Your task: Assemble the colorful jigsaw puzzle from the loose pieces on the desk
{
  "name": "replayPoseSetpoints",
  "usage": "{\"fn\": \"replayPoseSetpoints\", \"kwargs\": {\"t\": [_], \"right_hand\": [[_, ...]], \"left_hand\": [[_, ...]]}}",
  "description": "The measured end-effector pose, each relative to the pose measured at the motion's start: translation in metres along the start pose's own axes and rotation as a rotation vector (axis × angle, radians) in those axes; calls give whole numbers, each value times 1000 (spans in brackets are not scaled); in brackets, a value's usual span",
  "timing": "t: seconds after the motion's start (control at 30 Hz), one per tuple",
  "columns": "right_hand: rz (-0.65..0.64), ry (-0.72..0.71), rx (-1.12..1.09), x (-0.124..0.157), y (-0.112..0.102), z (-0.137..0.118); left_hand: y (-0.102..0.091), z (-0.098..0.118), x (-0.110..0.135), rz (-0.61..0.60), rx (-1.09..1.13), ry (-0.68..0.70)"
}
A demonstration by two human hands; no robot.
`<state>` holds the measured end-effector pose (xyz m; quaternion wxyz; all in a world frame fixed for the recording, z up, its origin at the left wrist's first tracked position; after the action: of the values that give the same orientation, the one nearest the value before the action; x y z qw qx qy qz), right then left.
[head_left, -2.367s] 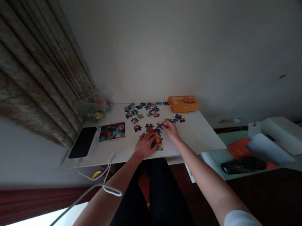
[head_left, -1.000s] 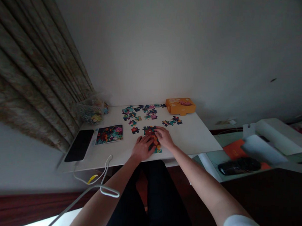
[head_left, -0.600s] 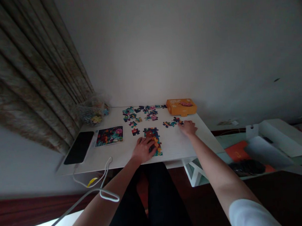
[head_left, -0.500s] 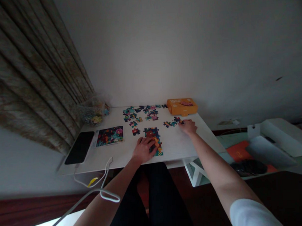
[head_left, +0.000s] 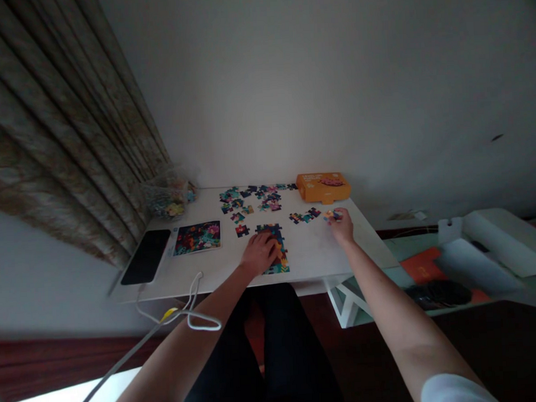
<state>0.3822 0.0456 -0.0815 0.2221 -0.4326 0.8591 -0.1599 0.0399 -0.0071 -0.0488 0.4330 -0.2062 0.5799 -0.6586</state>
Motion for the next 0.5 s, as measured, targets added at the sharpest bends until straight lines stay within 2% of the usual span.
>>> {"fn": "replayPoseSetpoints", "kwargs": {"t": [0.1, 0.23, 0.37, 0.5], "right_hand": [[-80, -21, -222, 8, 16, -18], [-258, -111, -377, 18, 57, -53], [-398, -139, -411, 24, 104, -75], [-533, -162, -344, 26, 148, -90]], "left_hand": [[9, 0, -13, -5, -22, -54], [19, 2, -17, -19, -43, -67], [18, 1, -15, -4, -34, -80], [15, 2, -14, 1, -12, -88]]}}
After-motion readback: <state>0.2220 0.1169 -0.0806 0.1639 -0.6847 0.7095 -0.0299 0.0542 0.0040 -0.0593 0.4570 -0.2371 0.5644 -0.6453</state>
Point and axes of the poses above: each hand's wrist, its own x-axis away from the middle knuckle, its own y-axis out of the palm, z = x × y, the point moved 6 cm from there along -x, towards the middle knuckle, and after that the axes turned 3 degrees about -y, right-handed, at the moved point
